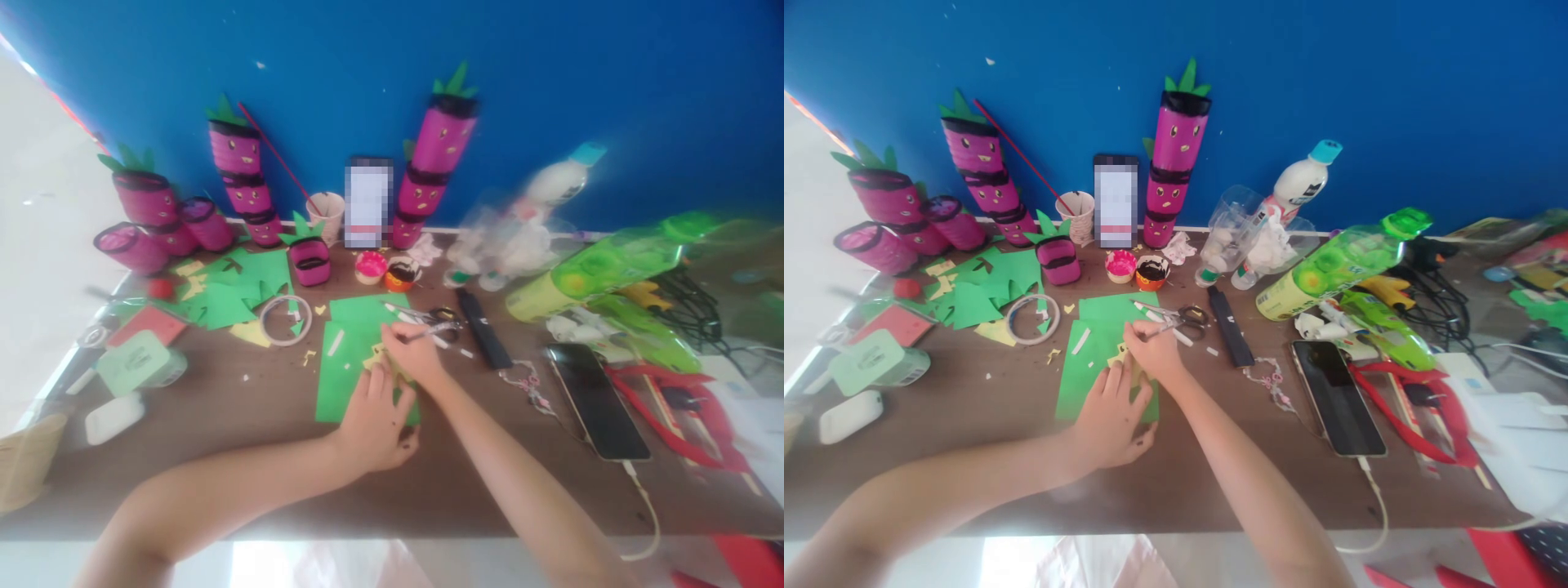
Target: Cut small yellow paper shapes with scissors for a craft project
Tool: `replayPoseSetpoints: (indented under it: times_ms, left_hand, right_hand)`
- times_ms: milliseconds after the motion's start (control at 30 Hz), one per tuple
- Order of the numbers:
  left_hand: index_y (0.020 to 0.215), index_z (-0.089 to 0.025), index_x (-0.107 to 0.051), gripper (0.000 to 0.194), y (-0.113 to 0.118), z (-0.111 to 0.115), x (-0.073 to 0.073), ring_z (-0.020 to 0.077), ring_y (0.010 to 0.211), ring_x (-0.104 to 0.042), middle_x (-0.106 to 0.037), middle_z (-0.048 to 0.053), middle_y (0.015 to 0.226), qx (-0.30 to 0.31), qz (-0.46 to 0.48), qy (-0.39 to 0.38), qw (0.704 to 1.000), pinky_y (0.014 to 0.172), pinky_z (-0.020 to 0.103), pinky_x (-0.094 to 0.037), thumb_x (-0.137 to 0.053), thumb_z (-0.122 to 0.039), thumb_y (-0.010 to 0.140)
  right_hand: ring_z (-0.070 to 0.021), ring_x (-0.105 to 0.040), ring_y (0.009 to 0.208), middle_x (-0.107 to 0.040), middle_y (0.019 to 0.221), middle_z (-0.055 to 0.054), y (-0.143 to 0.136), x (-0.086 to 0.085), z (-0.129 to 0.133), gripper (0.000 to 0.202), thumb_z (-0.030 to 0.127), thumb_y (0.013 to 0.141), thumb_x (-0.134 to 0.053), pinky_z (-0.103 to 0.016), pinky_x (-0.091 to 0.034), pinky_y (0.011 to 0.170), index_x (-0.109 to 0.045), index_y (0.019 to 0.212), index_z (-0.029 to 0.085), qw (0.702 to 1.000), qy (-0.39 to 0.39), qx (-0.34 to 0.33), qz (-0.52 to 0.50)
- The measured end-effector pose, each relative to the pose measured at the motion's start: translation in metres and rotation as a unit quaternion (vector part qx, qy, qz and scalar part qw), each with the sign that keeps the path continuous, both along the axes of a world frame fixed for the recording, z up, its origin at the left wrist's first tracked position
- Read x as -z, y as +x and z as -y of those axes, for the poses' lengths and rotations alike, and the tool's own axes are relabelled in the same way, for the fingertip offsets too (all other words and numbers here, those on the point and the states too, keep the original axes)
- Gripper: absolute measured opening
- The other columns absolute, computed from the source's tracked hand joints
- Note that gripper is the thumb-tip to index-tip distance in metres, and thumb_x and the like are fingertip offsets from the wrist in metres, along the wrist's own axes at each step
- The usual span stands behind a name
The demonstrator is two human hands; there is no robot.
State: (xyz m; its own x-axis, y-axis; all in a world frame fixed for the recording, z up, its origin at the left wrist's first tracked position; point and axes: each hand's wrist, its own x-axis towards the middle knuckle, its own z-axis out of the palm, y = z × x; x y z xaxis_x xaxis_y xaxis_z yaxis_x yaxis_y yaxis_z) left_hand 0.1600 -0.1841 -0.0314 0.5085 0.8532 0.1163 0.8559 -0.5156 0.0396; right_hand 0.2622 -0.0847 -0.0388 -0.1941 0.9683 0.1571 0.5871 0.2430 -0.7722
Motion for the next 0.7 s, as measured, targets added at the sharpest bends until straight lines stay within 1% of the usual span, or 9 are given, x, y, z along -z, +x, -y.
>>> replayPoseSetpoints:
  times_ms: [100, 300, 500, 700]
  left_hand:
    - [0.113, -0.008, -0.049, 0.056, -0.0001, -0.0001, 0.0001, 0.0357, 0.105, -0.041, -0.047, 0.025, 0.121, 0.002, 0.001, -0.002, 1.000, 0.083, 0.043, -0.032, -0.044, -0.050, 0.076]
    - [0.112, -0.008, -0.049, 0.055, 0.0001, -0.0004, -0.0008, 0.0368, 0.105, -0.043, -0.045, 0.027, 0.123, 0.002, -0.001, 0.001, 1.000, 0.082, 0.043, -0.033, -0.044, -0.050, 0.076]
    - [0.113, -0.008, -0.048, 0.056, 0.0005, 0.0001, 0.0002, 0.0370, 0.105, -0.044, -0.046, 0.026, 0.123, 0.001, -0.007, 0.002, 1.000, 0.084, 0.043, -0.033, -0.043, -0.050, 0.076]
    - [0.114, -0.008, -0.048, 0.057, 0.0000, 0.0001, -0.0019, 0.0367, 0.105, -0.044, -0.045, 0.026, 0.124, 0.000, -0.009, 0.004, 1.000, 0.084, 0.043, -0.033, -0.043, -0.050, 0.077]
  right_hand:
    - [-0.0081, -0.026, 0.045, -0.024, 0.043, 0.005, 0.0000, -0.0004, -0.0003, 0.039, 0.031, 0.077, -0.044, -0.024, -0.021, 0.045, -0.025, 0.046, 0.019, 1.000, 0.001, -0.003, -0.004]
    - [-0.0081, -0.027, 0.045, -0.024, 0.043, 0.005, 0.0000, -0.0003, 0.0002, 0.039, 0.031, 0.078, -0.043, -0.024, -0.022, 0.044, -0.026, 0.045, 0.019, 1.000, -0.001, 0.001, -0.007]
    - [-0.0085, -0.027, 0.045, -0.025, 0.043, 0.005, -0.0005, 0.0000, 0.0005, 0.039, 0.031, 0.078, -0.044, -0.024, -0.022, 0.045, -0.026, 0.046, 0.019, 1.000, -0.007, 0.006, -0.011]
    - [-0.0083, -0.027, 0.045, -0.024, 0.044, 0.005, -0.0007, -0.0005, 0.0003, 0.038, 0.030, 0.077, -0.044, -0.024, -0.022, 0.045, -0.026, 0.046, 0.019, 1.000, -0.014, 0.007, -0.012]
